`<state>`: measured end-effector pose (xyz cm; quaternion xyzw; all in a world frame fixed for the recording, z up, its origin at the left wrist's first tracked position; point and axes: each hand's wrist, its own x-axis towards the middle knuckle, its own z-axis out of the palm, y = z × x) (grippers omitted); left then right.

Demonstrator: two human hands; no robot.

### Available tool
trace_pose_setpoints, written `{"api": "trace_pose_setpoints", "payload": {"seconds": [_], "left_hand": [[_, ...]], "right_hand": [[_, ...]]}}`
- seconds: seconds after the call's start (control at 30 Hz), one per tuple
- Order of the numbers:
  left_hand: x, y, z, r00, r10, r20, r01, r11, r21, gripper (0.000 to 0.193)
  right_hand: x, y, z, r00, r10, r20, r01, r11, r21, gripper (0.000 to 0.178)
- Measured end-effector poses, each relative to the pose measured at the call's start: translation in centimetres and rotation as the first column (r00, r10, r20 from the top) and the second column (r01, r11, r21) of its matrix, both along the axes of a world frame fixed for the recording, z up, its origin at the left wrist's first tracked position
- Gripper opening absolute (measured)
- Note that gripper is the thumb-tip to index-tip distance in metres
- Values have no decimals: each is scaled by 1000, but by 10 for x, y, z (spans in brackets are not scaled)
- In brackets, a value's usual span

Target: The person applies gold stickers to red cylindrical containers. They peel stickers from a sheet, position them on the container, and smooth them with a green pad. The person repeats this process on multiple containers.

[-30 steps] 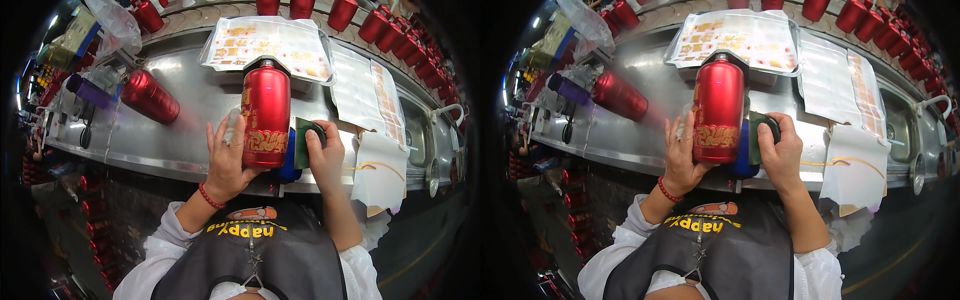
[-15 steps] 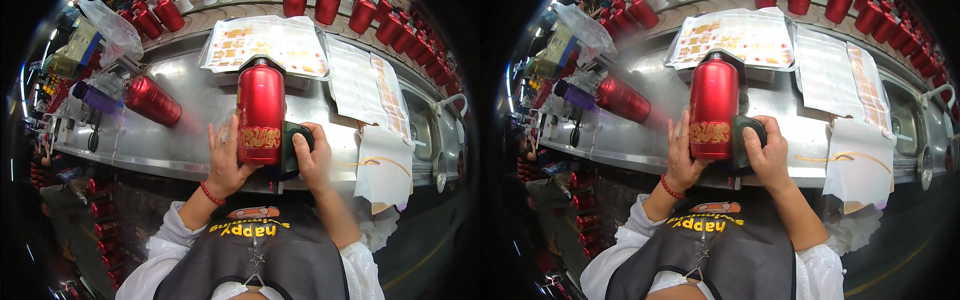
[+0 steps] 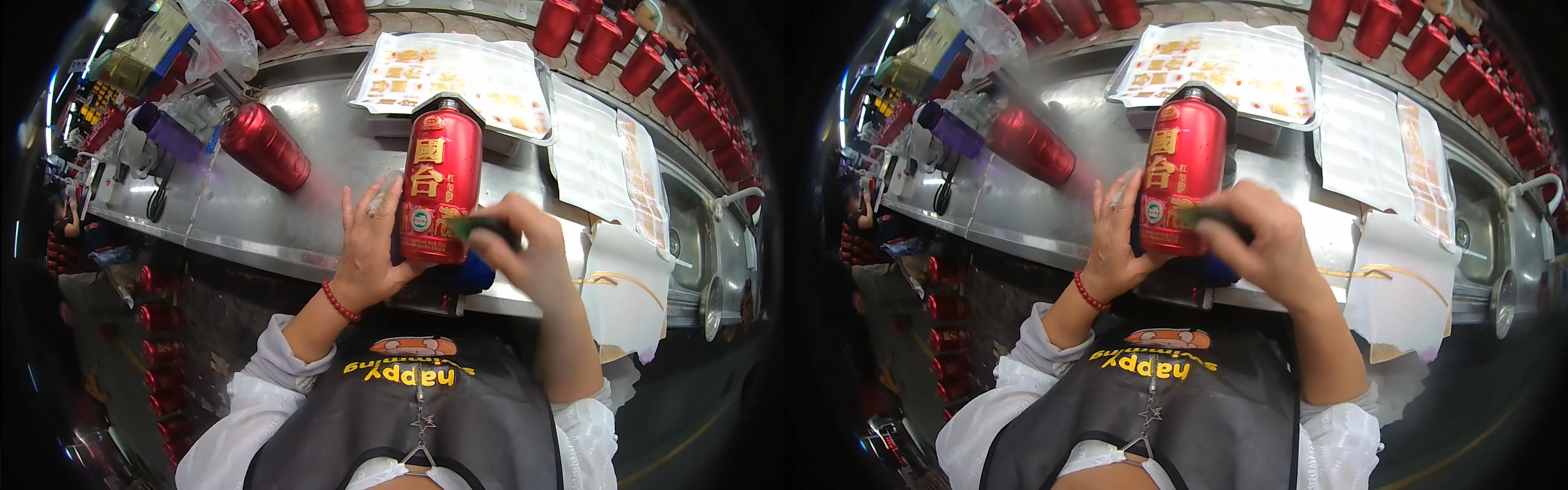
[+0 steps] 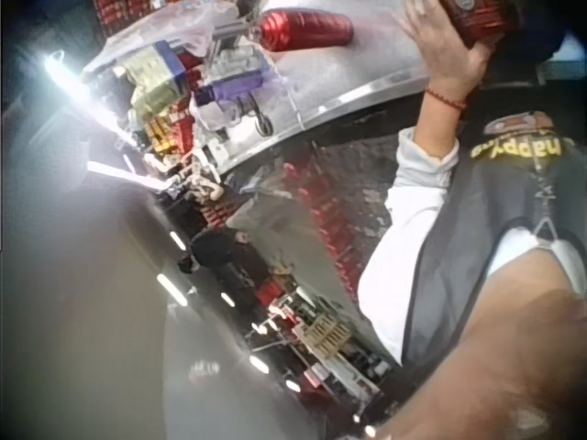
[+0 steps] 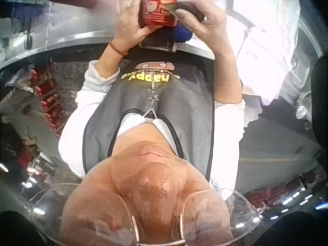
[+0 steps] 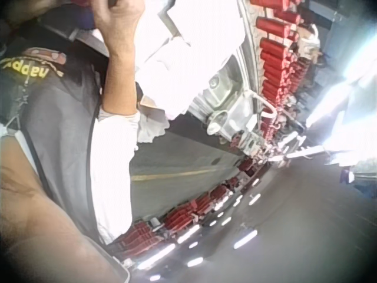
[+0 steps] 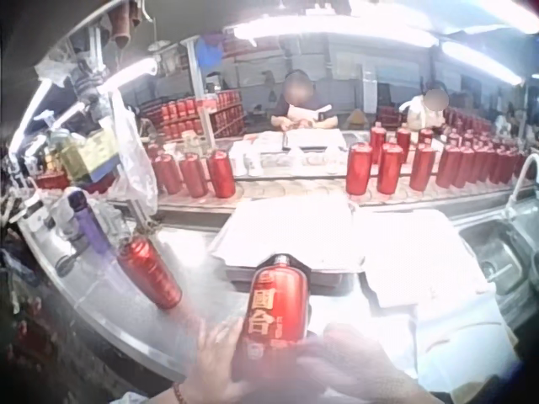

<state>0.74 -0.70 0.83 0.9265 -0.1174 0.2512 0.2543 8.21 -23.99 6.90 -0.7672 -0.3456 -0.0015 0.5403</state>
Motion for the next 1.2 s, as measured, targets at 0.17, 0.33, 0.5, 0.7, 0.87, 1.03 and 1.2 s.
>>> {"api": "trace_pose_setpoints", "payload": {"seconds": [0.17,0.33,0.5,0.7,0.87,1.03,1.2], "left_hand": [[0,3,1,999,6,-35,-4,998,66,107],[-2,-4,12,998,-10,54,7,999,45,94],[21,20,20,943,-325,73,316,942,115,73],[56,31,15,926,-367,89,374,925,-71,67],[50,35,-2,929,-358,88,368,916,-160,66],[71,48,-7,937,-340,74,345,937,-55,70],[88,36,3,917,-392,67,398,911,-113,72]], "right_hand": [[-8,14,3,875,48,481,-12,997,-76,31],[14,5,0,982,-121,-144,122,993,-6,18],[2,10,-14,947,-201,-249,224,972,66,19],[4,7,-23,912,-227,-342,269,960,80,23],[4,11,-19,897,-196,-397,262,957,121,23],[12,9,-37,934,-231,-273,247,969,26,22],[24,-11,-47,944,-139,-300,180,977,114,26]]}}
